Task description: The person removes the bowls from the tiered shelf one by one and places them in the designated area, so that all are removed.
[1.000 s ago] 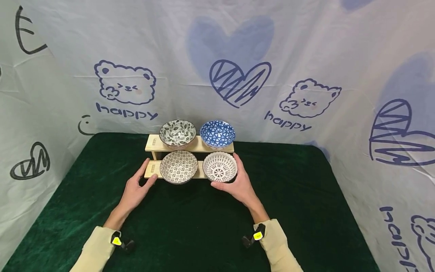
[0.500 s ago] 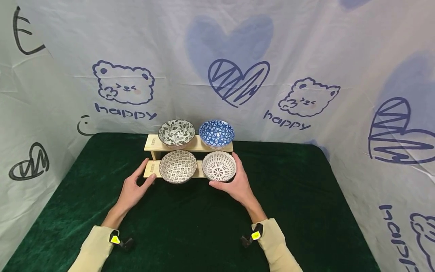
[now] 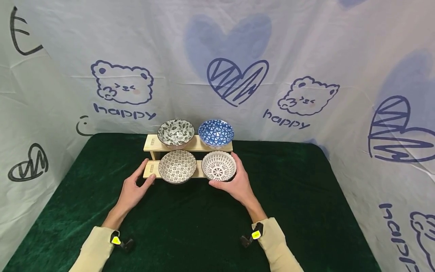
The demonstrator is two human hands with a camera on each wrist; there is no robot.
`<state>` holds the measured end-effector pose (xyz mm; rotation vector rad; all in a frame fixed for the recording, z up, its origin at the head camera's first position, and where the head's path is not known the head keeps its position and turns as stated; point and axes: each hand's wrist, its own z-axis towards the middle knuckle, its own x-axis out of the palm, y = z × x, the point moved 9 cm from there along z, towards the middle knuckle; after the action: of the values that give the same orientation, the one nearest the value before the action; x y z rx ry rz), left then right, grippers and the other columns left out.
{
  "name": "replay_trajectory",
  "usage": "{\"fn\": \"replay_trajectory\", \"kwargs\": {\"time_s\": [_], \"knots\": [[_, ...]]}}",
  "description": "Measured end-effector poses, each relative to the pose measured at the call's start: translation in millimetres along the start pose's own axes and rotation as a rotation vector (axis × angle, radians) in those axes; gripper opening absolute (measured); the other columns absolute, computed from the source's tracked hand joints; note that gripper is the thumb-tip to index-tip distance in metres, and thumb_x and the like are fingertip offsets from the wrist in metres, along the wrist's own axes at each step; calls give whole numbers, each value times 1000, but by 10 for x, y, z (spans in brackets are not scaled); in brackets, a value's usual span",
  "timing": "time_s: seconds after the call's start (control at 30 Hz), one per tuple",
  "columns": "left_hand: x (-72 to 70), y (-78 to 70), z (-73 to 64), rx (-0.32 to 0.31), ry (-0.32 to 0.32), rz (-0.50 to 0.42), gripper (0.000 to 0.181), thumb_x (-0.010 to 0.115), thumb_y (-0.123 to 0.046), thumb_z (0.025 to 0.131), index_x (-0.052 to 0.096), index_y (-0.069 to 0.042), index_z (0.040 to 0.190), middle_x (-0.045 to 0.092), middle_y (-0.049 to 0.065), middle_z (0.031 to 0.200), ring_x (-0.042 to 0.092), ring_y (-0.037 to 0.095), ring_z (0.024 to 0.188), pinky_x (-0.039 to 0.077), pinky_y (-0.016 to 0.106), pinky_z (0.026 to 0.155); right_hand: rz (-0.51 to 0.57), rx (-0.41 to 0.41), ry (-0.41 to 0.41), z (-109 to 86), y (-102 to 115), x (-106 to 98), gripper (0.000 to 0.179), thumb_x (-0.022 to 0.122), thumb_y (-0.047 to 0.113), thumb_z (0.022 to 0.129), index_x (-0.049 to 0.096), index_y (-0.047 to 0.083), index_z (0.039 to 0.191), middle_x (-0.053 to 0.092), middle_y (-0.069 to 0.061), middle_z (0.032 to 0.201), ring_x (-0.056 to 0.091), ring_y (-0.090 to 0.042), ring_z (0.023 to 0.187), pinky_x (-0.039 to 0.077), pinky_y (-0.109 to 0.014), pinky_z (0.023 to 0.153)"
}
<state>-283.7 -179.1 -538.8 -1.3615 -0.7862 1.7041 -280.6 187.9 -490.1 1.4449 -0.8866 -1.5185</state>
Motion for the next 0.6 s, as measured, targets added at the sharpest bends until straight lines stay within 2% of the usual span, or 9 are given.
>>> {"fn": "replay_trajectory", "kwargs": {"time_s": [0.43,0.6], "knots": [[-16,14,12,-3,-12,14,71,69,-37,102,38,-15,163,40,6,166,38,34,152,30,61,122,1,-7,6,38,35,3,115,95,28,76,23,15,165,35,-13,165,39,-35,147,30,-60,123],[-1,5,3,-8,4,24,73,68,-40,102,37,-15,164,37,6,167,37,34,153,30,61,122,-15,12,9,20,24,-8,116,95,28,76,23,15,165,34,-13,165,38,-35,147,30,-61,123]]}}
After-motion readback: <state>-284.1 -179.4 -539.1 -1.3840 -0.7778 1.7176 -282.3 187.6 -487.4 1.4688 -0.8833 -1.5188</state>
